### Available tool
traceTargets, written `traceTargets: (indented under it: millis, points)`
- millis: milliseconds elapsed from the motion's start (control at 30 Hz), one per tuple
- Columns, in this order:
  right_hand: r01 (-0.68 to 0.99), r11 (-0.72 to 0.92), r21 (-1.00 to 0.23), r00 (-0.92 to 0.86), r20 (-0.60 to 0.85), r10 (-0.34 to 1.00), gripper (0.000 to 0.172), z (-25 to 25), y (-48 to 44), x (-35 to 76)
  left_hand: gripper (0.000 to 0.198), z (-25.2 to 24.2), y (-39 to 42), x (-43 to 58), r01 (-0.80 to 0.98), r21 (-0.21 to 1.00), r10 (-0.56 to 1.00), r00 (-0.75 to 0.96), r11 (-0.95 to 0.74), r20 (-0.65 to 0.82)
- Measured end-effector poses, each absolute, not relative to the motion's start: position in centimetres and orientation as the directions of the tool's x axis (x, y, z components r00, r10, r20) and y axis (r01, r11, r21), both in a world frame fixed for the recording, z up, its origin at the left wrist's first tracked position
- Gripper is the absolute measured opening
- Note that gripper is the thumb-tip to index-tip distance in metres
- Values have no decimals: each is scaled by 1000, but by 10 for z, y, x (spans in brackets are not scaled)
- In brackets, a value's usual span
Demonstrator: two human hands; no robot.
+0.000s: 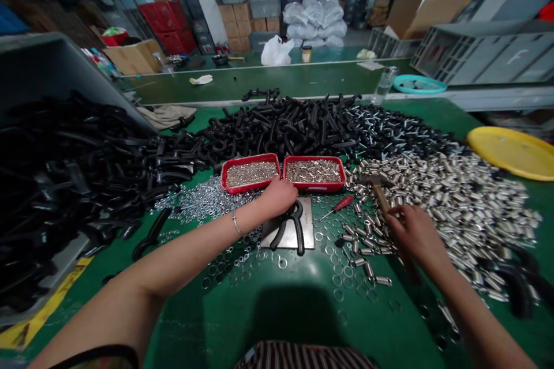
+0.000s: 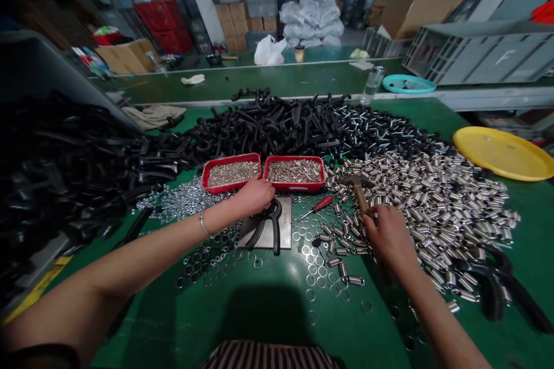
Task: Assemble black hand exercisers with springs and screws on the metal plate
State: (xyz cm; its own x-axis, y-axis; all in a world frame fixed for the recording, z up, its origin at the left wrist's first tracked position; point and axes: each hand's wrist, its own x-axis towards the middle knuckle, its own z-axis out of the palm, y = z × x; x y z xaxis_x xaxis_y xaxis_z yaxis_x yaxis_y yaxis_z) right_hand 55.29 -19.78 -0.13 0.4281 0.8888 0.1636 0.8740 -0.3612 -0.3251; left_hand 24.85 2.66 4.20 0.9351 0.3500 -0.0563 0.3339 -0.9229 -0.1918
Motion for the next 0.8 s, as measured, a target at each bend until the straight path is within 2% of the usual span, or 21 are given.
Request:
traceTargets:
  millis: [100, 267, 333, 400, 467, 533, 600, 633, 700, 800]
  points:
    - [828, -420, -372, 479, 80, 874, 32, -11, -202, 553, 18, 47, 22, 258, 301, -199, 327, 938, -933, -112]
    - [824, -427, -373, 478, 53, 876, 39, -7, -195, 550, 19, 50, 11, 274, 362, -153, 381, 917, -919, -118]
    - [776, -442, -451, 498, 8, 867, 45, -1, -190, 555, 21, 51, 7, 278, 364, -163, 386, 913, -917, -133]
    - [635, -474, -610, 526, -108, 844, 50, 6, -185, 562, 22, 51, 3, 280, 343, -190, 375, 912, -920, -166]
    - [371, -500, -782, 491, -291, 821, 46, 14, -179, 569, 23, 50, 0, 280, 327, -215, 367, 912, -920, -182]
    - [79, -512, -856, 381, -449, 808, 38, 21, -171, 574, 23, 49, -4, 279, 340, -233, 380, 913, -911, -152]
    - [-78, -497, -864, 290, -497, 818, 32, 29, -164, 576, 24, 46, -6, 275, 382, -235, 412, 907, -894, -91]
    - [-78, -483, -872, 285, -484, 828, 30, 34, -161, 576, 24, 43, -7, 273, 412, -224, 434, 899, -884, -59]
    - [28, -435, -900, 334, -402, 853, 29, 44, -158, 569, 24, 38, -6, 266, 480, -163, 486, 874, -862, 4]
    - [150, -328, -933, 371, -255, 893, 33, 60, -162, 544, 20, 28, -5, 247, 577, 30, 577, 813, -816, 77]
